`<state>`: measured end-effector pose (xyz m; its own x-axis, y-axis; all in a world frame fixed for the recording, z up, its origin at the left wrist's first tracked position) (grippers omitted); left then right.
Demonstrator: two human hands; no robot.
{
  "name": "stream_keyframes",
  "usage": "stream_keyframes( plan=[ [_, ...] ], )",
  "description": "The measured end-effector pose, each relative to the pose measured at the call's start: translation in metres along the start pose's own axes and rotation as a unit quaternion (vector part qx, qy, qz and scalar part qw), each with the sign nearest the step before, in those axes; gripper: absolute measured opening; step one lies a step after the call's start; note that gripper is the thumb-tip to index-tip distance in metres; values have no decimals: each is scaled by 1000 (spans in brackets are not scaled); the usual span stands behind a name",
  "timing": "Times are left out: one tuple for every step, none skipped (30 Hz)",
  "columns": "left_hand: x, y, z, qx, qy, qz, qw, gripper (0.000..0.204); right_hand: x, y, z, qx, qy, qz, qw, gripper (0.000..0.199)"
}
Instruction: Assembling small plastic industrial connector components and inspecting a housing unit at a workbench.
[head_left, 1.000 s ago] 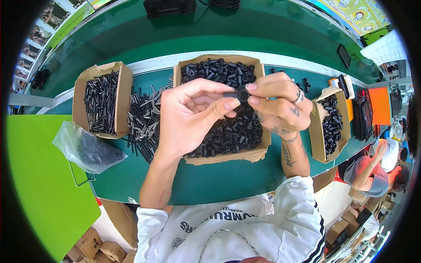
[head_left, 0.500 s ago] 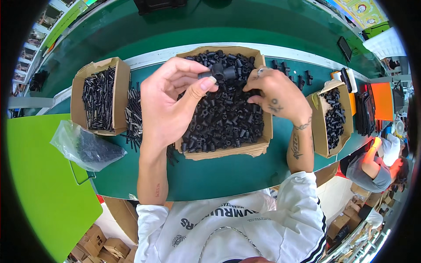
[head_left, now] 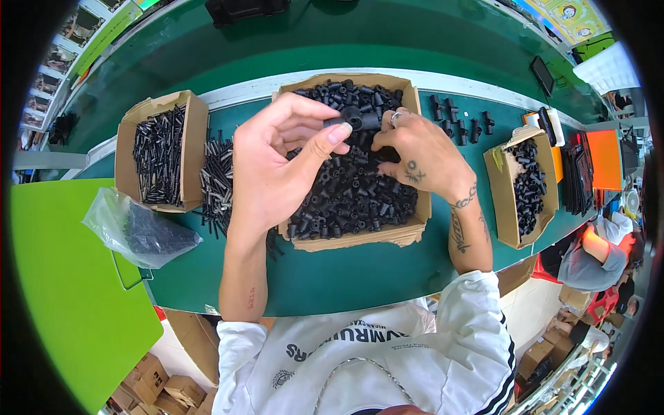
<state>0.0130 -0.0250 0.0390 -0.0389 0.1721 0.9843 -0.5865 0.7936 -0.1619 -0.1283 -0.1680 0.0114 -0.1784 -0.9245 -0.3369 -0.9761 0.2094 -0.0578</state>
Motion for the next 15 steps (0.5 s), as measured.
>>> stream_keyframes(
  plan=[
    [1, 0, 0, -1, 0, -14, 1000, 16, 1, 0, 1, 7, -13, -5, 1000, 31],
    [1, 1, 0, -2, -1, -28, 1000, 16, 2, 1, 1, 14, -25, -10, 1000, 32],
    [1, 1, 0, -2, -1, -28, 1000, 16, 1, 0, 0, 15, -26, -10, 1000, 32],
    [0, 0, 1, -4, -3, -25, 1000, 16, -1, 0, -1, 9, -27, -8, 1000, 34],
    [0, 0, 1, -6, -5, -22, 1000, 17, -3, -1, -2, 2, -28, -6, 1000, 35],
    [-1, 0, 0, -6, -5, -22, 1000, 17, -6, -2, -3, 2, -28, -7, 1000, 35],
    [-2, 0, 0, -5, -12, -19, 1000, 17, -10, -4, -3, -19, -58, -10, 998, 32],
    [-2, 0, 0, -4, -20, -16, 1000, 17, -12, -5, -3, -40, -88, -13, 995, 28],
    [-3, 0, 0, -4, -19, -16, 1000, 17, -11, -5, -1, -40, -88, -12, 995, 28],
    [-4, 0, 0, -4, -14, -15, 1000, 16, -9, -5, 2, -41, -93, -25, 995, 27],
    [-4, -1, 1, -3, -9, -13, 1000, 16, -9, -6, 4, -43, -97, -38, 994, 25],
    [-5, -1, 0, -3, -9, -13, 1000, 16, -8, -6, 4, -43, -97, -38, 994, 25],
    [-5, -1, 0, -2, -6, -13, 1000, 17, -10, -7, 4, -35, -136, -62, 988, 24],
    [-5, -1, 0, -2, -4, -11, 1000, 17, -11, -8, 3, -27, -174, -86, 981, 22],
    [-6, -1, 0, -1, -4, -11, 1000, 17, -11, -8, 2, -27, -174, -87, 981, 22]
  ],
)
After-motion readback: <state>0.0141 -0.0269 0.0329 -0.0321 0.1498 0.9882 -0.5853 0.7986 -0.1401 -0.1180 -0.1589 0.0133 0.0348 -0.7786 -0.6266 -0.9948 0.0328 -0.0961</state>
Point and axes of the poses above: each hand's wrist, its own y-axis away from the middle knuckle, its own z-axis out of the palm, x = y × z, the point moved 3 cm from there along -y, towards the middle knuckle, and after that the axes turned 4 degrees about x, right-handed, at the moved point
